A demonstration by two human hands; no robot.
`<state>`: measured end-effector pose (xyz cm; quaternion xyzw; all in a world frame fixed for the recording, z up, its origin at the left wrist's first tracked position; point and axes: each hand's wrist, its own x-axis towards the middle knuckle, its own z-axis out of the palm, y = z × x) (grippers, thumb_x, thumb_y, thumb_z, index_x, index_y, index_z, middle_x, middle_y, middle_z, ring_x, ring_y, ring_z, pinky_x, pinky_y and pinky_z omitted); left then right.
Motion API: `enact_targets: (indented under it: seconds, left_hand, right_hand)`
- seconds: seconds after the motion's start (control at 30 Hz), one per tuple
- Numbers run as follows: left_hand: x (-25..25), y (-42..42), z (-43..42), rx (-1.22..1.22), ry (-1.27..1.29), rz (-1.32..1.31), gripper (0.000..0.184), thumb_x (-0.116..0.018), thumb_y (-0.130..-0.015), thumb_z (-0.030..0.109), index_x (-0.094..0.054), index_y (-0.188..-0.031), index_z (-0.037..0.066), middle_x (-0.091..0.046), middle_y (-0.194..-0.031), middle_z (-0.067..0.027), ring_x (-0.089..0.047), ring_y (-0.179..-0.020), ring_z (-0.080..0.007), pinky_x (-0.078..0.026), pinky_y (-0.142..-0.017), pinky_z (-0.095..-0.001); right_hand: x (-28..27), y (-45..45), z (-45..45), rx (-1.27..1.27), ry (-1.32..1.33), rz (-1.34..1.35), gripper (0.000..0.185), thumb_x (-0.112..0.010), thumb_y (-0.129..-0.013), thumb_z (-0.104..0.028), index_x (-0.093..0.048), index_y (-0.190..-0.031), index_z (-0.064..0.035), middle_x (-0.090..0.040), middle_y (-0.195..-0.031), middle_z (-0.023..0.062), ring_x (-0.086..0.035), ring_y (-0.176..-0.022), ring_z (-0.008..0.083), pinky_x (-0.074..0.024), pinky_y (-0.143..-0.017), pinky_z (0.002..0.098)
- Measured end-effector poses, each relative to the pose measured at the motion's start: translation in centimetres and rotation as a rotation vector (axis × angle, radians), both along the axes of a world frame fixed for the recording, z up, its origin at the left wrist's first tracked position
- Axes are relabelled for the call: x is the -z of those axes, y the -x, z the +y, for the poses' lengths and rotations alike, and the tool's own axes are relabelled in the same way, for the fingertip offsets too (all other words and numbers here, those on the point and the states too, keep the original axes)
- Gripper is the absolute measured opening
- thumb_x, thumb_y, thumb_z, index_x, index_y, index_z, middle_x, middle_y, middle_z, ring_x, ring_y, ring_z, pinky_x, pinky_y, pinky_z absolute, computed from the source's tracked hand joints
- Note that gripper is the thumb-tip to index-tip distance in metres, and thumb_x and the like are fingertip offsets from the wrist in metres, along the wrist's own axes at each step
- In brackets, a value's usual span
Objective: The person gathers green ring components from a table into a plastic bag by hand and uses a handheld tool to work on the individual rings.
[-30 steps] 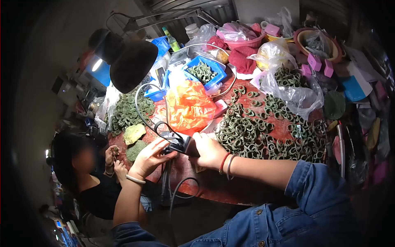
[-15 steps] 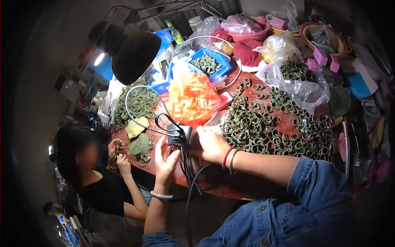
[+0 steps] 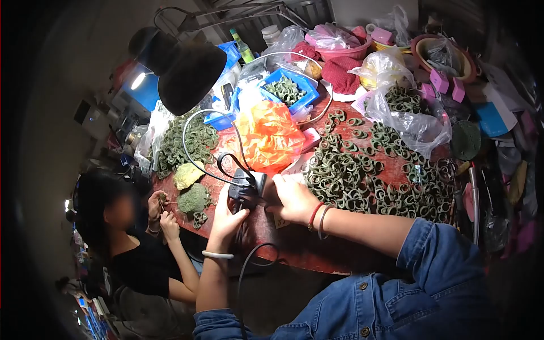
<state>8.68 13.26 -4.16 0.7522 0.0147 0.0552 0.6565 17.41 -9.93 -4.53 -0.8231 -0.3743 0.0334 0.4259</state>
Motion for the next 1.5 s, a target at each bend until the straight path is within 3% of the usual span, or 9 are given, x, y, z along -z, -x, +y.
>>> enact_targets:
  seconds: [0.3, 0.57, 0.73, 0.9, 1.0, 1.1, 1.2, 1.23, 1.5]
  left_hand:
    - [-0.5, -0.9, 1.1, 0.018, -0.097, 0.082, 0.09, -0.072, -0.078, -0.011, -0.028, -0.155, 0.003, -0.048, -0.146, -0.0121, -0.045, -0.136, -0.0222, -0.037, -0.115, -0.038]
    - [-4.1, 4.5, -0.7, -0.232, -0.263, 0.046, 0.077, -0.072, -0.088, -0.003, -0.035, -0.155, 0.007, -0.049, -0.145, -0.0142, -0.049, -0.135, -0.024, -0.044, -0.111, -0.0378]
    - [-8.6, 13.5, -3.5, -0.366, -0.566, -0.052, 0.041, -0.065, -0.087, -0.009, -0.06, -0.127, -0.001, -0.064, -0.123, -0.0121, -0.066, -0.102, -0.0158, -0.053, -0.091, -0.0268]
    - [-13.1, 18.0, -9.1, 0.081, -0.189, 0.121, 0.048, -0.073, -0.08, -0.009, -0.06, -0.126, -0.001, -0.056, -0.134, -0.0194, -0.065, -0.103, -0.0194, -0.057, -0.084, -0.0281]
    - [-10.0, 18.9, -8.6, 0.22, -0.049, 0.268, 0.038, -0.072, -0.094, 0.025, -0.064, -0.118, -0.004, -0.068, -0.115, -0.0177, -0.066, -0.102, -0.0189, -0.055, -0.08, -0.0274]
    - [-2.8, 20.5, -12.0, -0.055, 0.451, 0.414, 0.08, -0.041, -0.098, 0.072, -0.066, -0.116, -0.002, -0.072, -0.105, -0.0177, -0.067, -0.081, -0.0182, -0.053, -0.069, -0.0298]
    - [2.5, 19.9, -14.5, -0.302, 1.22, 0.294, 0.071, -0.037, -0.103, 0.065, -0.064, -0.119, 0.002, -0.072, -0.106, -0.0179, -0.07, -0.086, -0.0242, -0.056, -0.075, -0.0371]
    - [-3.1, 16.3, -18.3, -0.661, 1.347, 0.258, 0.06, -0.036, -0.107, 0.056, -0.065, -0.112, 0.004, -0.072, -0.111, -0.0149, -0.069, -0.096, -0.0264, -0.055, -0.084, -0.0399]
    - [4.7, 19.7, -10.4, -0.274, 1.098, 0.158, 0.045, -0.033, -0.113, 0.038, -0.048, -0.079, 0.013, -0.044, -0.066, -0.0012, -0.037, -0.051, -0.0122, -0.034, -0.049, -0.0226]
  right_hand:
    - [0.3, 1.4, 1.5, 0.064, -0.121, 0.057, 0.062, -0.087, -0.075, -0.031, -0.051, -0.114, 0.0005, -0.06, -0.108, 0.024, -0.06, -0.106, 0.0418, -0.0494, -0.093, 0.0466]
    - [-1.0, 2.4, -2.2, -0.013, -0.097, -0.201, 0.047, -0.077, -0.079, -0.016, -0.051, -0.112, 0.0061, -0.059, -0.107, 0.025, -0.058, -0.107, 0.0424, -0.0486, -0.096, 0.0478]
    - [-5.2, 5.2, -4.5, -0.276, -0.034, -0.144, 0.044, -0.073, -0.079, -0.013, -0.052, -0.115, -0.0003, -0.057, -0.106, 0.0204, -0.06, -0.102, 0.0402, -0.052, -0.086, 0.0479]
    - [-6.3, 7.3, -2.4, -0.7, -0.207, -0.121, 0.02, -0.064, -0.083, -0.012, -0.059, -0.1, -0.0024, -0.063, -0.094, 0.0198, -0.067, -0.089, 0.0397, -0.055, -0.076, 0.0469]
    - [-5.5, 8.0, -1.9, -0.735, -0.063, -0.073, 0.016, -0.062, -0.085, -0.015, -0.061, -0.095, -0.0023, -0.065, -0.089, 0.0188, -0.068, -0.082, 0.04, -0.0558, -0.073, 0.0469]
    - [-6.0, 9.7, -3.0, -0.611, -0.153, -0.08, 0.019, -0.064, -0.083, -0.009, -0.052, -0.096, -0.0015, -0.062, -0.087, 0.0182, -0.068, -0.078, 0.0412, -0.0552, -0.066, 0.0469]
    - [-3.9, 12.8, -3.5, -0.44, -0.278, 0.031, 0.023, -0.067, -0.086, -0.011, -0.049, -0.096, -0.0015, -0.06, -0.087, 0.0194, -0.067, -0.077, 0.0418, -0.0553, -0.064, 0.0452]
    - [-3.2, 13.8, -3.8, -0.43, -0.302, 0.03, 0.021, -0.066, -0.086, -0.011, -0.049, -0.097, -0.0016, -0.06, -0.087, 0.0189, -0.067, -0.077, 0.0411, -0.0554, -0.064, 0.0445]
    - [-4.6, 14.9, -9.0, -0.713, 0.077, -0.003, 0.033, -0.063, -0.09, -0.019, -0.054, -0.112, 0.004, -0.062, -0.099, 0.0197, -0.067, -0.09, 0.0364, -0.056, -0.078, 0.0435]
